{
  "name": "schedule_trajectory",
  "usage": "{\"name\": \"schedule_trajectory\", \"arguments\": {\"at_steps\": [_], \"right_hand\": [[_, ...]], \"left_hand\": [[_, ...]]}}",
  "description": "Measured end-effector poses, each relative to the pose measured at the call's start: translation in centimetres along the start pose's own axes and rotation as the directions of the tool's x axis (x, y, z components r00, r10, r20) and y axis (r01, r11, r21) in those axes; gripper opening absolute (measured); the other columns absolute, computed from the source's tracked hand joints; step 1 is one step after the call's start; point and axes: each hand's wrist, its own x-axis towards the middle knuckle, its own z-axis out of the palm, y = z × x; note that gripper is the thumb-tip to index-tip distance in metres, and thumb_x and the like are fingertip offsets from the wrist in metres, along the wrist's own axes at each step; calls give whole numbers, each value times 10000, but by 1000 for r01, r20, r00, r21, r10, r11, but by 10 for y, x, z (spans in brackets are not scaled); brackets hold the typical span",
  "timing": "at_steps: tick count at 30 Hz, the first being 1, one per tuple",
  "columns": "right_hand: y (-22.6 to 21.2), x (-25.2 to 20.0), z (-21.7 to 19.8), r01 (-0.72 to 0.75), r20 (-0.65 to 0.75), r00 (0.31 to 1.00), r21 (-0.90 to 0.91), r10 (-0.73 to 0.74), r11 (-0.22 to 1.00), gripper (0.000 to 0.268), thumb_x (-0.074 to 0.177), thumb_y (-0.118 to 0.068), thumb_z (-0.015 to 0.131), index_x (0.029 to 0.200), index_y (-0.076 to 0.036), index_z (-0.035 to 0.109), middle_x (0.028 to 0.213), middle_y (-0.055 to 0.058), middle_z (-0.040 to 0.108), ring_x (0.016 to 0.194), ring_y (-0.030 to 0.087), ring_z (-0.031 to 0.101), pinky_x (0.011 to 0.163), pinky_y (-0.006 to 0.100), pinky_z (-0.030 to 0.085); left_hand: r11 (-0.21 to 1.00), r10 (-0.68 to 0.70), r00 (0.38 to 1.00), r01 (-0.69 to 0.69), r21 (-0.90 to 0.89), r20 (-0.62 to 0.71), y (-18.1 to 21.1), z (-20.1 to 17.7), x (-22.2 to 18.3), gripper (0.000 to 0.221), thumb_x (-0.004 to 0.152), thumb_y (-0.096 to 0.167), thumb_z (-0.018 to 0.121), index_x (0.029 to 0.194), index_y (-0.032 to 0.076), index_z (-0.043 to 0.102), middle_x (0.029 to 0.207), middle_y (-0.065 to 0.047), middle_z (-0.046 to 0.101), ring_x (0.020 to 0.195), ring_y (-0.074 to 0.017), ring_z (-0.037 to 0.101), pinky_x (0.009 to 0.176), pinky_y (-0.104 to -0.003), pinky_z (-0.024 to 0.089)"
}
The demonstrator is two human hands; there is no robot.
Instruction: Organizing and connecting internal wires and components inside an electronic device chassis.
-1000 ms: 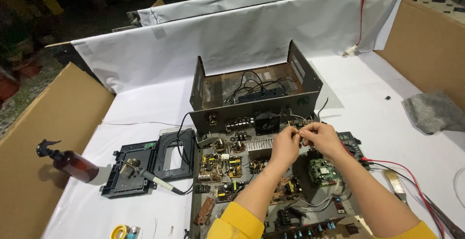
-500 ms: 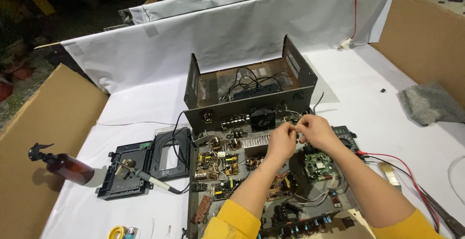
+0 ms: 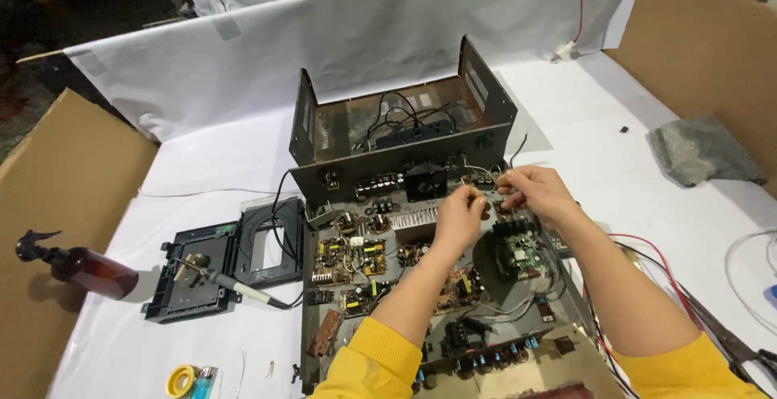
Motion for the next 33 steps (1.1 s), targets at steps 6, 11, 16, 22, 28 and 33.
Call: {"name": "schedule_trajectory", "arguments": {"at_steps": [6,11,16,22,28,33], "right_hand": [[-16,-26,12,-52,61,997,-13,53,999,322,983,-92,602,1264,50,668,1025,174,778,724,169,737,554,208,491],[-9,-21,21,-3,60,998,-42,6,999,302,928,-24,684,1208,89,695,977,215,761,722,217,724,574,274,521],[-8,-14,28,37,6,999,-176,-37,984,148,903,-50,741,1014,39,781,775,169,745,625,220,727,514,319,562],[-14,-21,32,73,24,997,-407,-69,911,125,983,-158,673,974,-75,766,641,59,724,557,163,707,524,294,552],[-3,-15,39,26,-24,999,-198,-31,980,153,1002,-114,604,970,-5,706,613,149,668,577,234,666,532,332,526],[-15,-13,32,23,-196,980,-90,-40,996,157,1031,-86,529,1087,3,646,856,178,688,658,242,683,591,354,559]], "left_hand": [[990,-33,999,32,-134,1,5,-3,-4,149,1026,104,598,1110,24,691,902,-154,766,825,-208,746,744,-351,593],[990,-15,1000,15,-138,4,-1,-1,1,124,1017,95,613,1068,31,706,874,-143,767,808,-204,744,708,-337,598],[993,-6,1000,7,-117,11,-2,-3,1,123,1003,77,618,1058,20,712,885,-153,767,808,-206,743,714,-340,607],[998,-7,1000,7,-64,2,0,-4,0,120,994,99,626,1022,48,732,834,-112,765,774,-191,743,713,-338,593],[999,-10,1000,9,-42,-20,3,-7,-1,132,991,142,639,1033,61,735,846,-124,765,835,-248,744,759,-379,581],[996,-16,1000,15,-92,-11,-3,-3,1,118,991,100,617,990,47,723,820,-104,756,776,-188,729,754,-340,572]]}}
